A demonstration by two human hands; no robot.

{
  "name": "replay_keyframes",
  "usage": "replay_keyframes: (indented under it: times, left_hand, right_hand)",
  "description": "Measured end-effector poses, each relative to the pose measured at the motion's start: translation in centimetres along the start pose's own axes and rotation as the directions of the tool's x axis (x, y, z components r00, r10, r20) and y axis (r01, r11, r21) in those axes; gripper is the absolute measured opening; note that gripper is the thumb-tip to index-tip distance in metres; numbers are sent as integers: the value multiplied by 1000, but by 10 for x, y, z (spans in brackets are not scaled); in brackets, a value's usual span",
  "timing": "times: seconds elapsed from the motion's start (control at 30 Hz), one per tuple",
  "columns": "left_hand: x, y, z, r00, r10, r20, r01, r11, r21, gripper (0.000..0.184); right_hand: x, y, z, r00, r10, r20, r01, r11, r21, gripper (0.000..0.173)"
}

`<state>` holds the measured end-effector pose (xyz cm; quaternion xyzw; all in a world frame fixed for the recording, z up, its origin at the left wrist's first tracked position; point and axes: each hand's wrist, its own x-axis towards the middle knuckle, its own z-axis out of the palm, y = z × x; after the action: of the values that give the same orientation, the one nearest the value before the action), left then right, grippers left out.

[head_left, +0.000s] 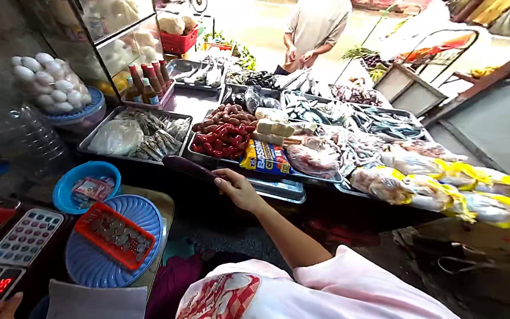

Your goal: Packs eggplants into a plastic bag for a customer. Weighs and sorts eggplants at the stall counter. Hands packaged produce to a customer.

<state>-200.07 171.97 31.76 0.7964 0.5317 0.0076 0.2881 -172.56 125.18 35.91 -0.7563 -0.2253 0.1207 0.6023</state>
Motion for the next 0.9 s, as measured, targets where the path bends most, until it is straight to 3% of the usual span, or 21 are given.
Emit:
replay_keyframes:
  times: [0.1, 0.17, 0.3, 0.4, 0.5, 0.63, 0.73, 0.9]
  left_hand:
    - [-23, 16, -8, 992, 102, -75, -109, 990, -92, 50]
    - [-39, 30, -17, 989, 36, -145, -54, 991, -123, 44]
    - [5, 3, -17, 958, -69, -280, -7, 965, -263, 47]
    - [27, 4, -21, 923, -145, -357, -2, 925, -379, 58]
    - [42, 21, -23, 831, -284, -478, -13, 849, -528, 66]
    - [59, 30, -32, 743, -386, -547, 15, 826, -563, 53]
    - [50, 34, -49, 753, -366, -547, -12, 823, -567, 41]
    - [42, 48, -109, 761, -212, -613, -221, 804, -552, 32]
  right_hand:
    - [23, -2, 17, 999, 15, 41, -17, 999, 45, 35]
    - [48, -1, 42, 994, -18, 108, 0, 987, 160, 41]
    - [112, -23, 120, 919, -61, 389, -90, 929, 358, 43]
    - [153, -40, 208, 871, -54, 489, -76, 967, 242, 40]
    - [184, -57, 309, 866, -99, 490, -3, 979, 203, 47]
    - [200, -80, 417, 857, -93, 507, 100, 995, 13, 62]
    - [203, -102, 446, 836, -43, 547, 141, 981, -137, 49]
    - [226, -168, 457, 795, -197, 574, 260, 965, -29, 41]
